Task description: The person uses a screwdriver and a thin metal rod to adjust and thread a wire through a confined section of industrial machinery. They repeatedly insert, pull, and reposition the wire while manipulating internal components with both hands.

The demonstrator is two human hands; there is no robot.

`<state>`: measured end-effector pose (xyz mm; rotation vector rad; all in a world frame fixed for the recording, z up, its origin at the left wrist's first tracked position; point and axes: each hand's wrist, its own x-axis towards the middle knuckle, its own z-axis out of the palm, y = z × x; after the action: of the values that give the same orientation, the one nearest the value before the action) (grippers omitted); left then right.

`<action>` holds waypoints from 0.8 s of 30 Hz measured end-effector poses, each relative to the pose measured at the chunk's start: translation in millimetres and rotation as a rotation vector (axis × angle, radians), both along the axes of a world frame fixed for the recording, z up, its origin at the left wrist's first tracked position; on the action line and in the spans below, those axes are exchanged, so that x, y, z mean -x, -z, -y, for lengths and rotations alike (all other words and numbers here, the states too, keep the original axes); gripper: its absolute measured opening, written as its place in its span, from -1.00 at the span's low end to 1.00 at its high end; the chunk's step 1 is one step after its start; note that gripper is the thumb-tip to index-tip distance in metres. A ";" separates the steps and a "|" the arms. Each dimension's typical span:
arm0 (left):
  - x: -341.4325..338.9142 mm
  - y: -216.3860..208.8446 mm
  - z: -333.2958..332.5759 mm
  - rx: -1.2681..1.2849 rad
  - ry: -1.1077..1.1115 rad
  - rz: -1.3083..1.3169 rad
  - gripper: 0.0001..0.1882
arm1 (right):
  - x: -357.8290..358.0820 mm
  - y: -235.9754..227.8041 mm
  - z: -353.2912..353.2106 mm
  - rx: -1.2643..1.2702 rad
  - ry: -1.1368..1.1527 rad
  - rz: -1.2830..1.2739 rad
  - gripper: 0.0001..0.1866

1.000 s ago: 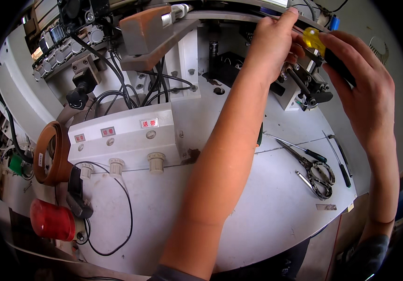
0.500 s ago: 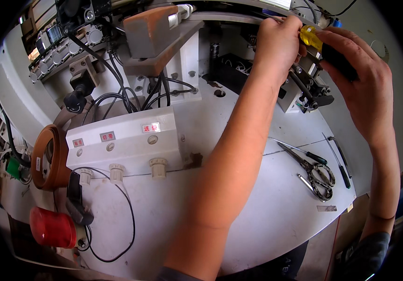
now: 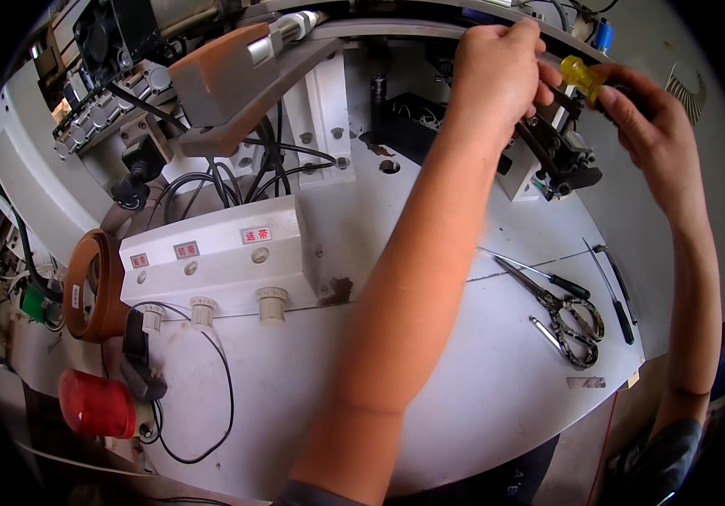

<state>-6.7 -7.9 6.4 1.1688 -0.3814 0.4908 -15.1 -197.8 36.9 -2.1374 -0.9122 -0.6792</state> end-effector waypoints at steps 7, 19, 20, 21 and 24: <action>1.9 6.2 -0.5 -0.189 -0.029 -0.181 -0.65 | 9.7 -17.6 2.4 -0.148 -0.176 -0.742 -0.49; -4.7 8.2 5.5 0.162 0.123 0.006 -0.69 | 48.5 -6.4 -14.9 0.278 -0.039 0.275 -0.53; -4.3 7.6 5.3 0.169 0.124 0.013 -0.69 | 51.7 -7.5 -17.2 0.313 -0.005 0.312 -0.54; -3.5 7.4 4.8 0.177 0.125 0.020 -0.69 | 55.3 -8.5 -19.7 0.349 0.030 0.349 -0.56; -4.8 6.6 -2.7 0.141 0.168 0.068 -0.67 | 65.3 -9.4 -31.4 0.375 0.078 0.392 -0.60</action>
<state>-1.9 -5.2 -0.2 0.9761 -0.4918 0.4044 -80.4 -166.5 46.4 -2.4229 -1.2485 -1.0618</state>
